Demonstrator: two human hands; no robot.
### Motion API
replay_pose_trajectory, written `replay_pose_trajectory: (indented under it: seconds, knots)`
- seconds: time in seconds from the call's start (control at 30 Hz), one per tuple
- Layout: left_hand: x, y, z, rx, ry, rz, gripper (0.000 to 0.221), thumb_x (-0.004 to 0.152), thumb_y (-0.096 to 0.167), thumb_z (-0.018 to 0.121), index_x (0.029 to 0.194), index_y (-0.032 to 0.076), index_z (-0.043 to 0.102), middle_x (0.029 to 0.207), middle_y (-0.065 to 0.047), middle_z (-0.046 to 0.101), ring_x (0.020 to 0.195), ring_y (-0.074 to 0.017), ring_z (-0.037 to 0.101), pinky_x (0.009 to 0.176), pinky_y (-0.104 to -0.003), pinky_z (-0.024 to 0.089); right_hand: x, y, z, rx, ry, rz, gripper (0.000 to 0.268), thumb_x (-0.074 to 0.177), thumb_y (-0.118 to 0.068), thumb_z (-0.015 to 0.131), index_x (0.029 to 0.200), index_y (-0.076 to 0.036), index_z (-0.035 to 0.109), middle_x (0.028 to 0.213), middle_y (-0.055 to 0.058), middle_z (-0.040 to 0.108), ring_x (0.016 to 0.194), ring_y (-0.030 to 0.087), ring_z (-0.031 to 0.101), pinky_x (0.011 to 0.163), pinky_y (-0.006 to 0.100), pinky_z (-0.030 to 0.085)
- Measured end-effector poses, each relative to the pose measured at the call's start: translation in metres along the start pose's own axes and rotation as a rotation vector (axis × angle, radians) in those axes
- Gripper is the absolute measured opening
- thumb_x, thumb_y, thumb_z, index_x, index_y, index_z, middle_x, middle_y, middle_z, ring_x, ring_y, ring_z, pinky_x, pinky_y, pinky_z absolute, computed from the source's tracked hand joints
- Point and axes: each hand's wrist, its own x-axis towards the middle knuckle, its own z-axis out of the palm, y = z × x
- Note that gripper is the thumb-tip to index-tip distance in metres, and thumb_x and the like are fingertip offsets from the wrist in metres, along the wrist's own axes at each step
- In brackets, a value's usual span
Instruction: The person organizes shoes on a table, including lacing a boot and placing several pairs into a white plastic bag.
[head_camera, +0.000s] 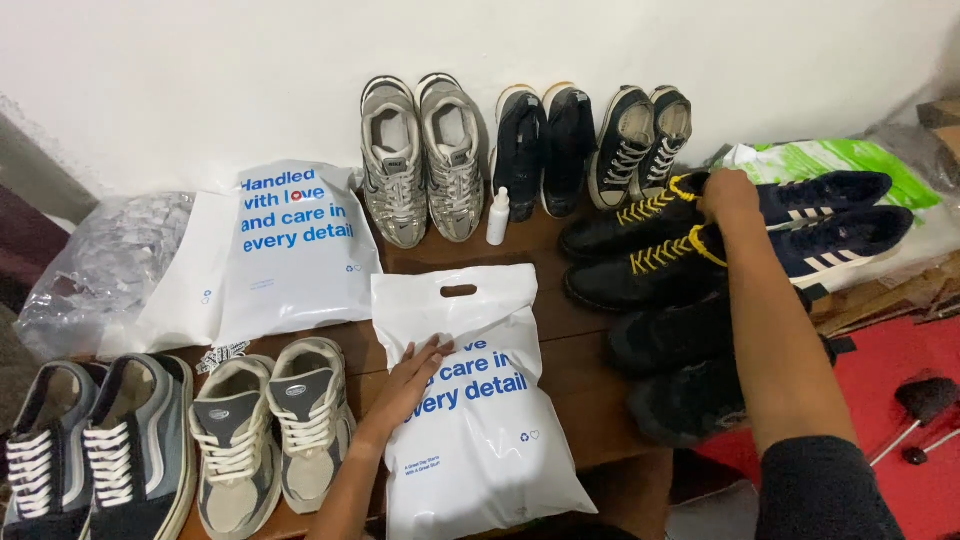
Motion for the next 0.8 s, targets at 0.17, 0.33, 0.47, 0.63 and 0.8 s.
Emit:
replay_pose_trajectory:
  seconds: [0.17,0.33,0.47,0.63,0.8]
  knots:
    - [-0.004,0.005,0.0,-0.011,0.007,-0.001,0.063,0.101,0.061,0.038,0.141,0.019,0.064,0.165,-0.018,0.036,0.156,-0.0458,0.011,0.122,-0.07,0.007,-0.083,-0.081,-0.038,-0.089,0.141,-0.012,0.044,0.085,0.0,0.072,0.129,0.004,0.071,0.121,0.035,0.061,0.105,0.053,0.063,0.082,0.06,0.046]
    - [0.011,-0.018,-0.003,0.028,0.0,0.051,0.062,0.102,0.064,0.04,0.149,0.028,0.056,0.167,-0.01,0.032,0.157,-0.0416,0.007,0.125,-0.065,0.005,-0.244,-0.199,-0.032,0.683,-0.187,-0.289,0.063,0.096,-0.027,0.066,0.147,0.007,0.051,0.138,0.038,0.058,0.127,0.055,0.056,0.108,0.061,0.046]
    - [-0.001,-0.013,-0.004,0.086,0.245,0.479,0.034,0.103,0.015,0.052,0.132,0.005,0.066,0.144,-0.026,0.059,0.146,-0.0442,0.038,0.123,-0.061,0.016,-0.276,-0.197,0.057,0.764,-0.408,-0.12,0.088,0.091,-0.048,0.07,0.157,0.001,0.037,0.149,0.032,0.051,0.134,0.045,0.055,0.112,0.056,0.046]
    - [-0.04,0.005,0.006,0.148,0.411,0.389,0.036,0.107,0.02,0.045,0.136,0.009,0.064,0.142,-0.023,0.061,0.145,-0.042,0.042,0.124,-0.058,0.019,-0.312,-0.218,0.085,1.036,-0.501,0.128,0.08,0.092,-0.063,0.072,0.14,0.0,0.063,0.136,0.026,0.065,0.126,0.038,0.063,0.105,0.05,0.053]
    - [-0.034,-0.009,0.028,0.235,0.263,0.352,0.052,0.109,0.044,0.042,0.148,0.012,0.053,0.152,-0.023,0.051,0.15,-0.0407,0.033,0.124,-0.06,0.007,-0.267,-0.207,0.153,1.028,-0.297,0.05,0.044,0.096,-0.033,0.073,0.127,-0.003,0.072,0.115,0.021,0.074,0.104,0.033,0.072,0.083,0.045,0.06]
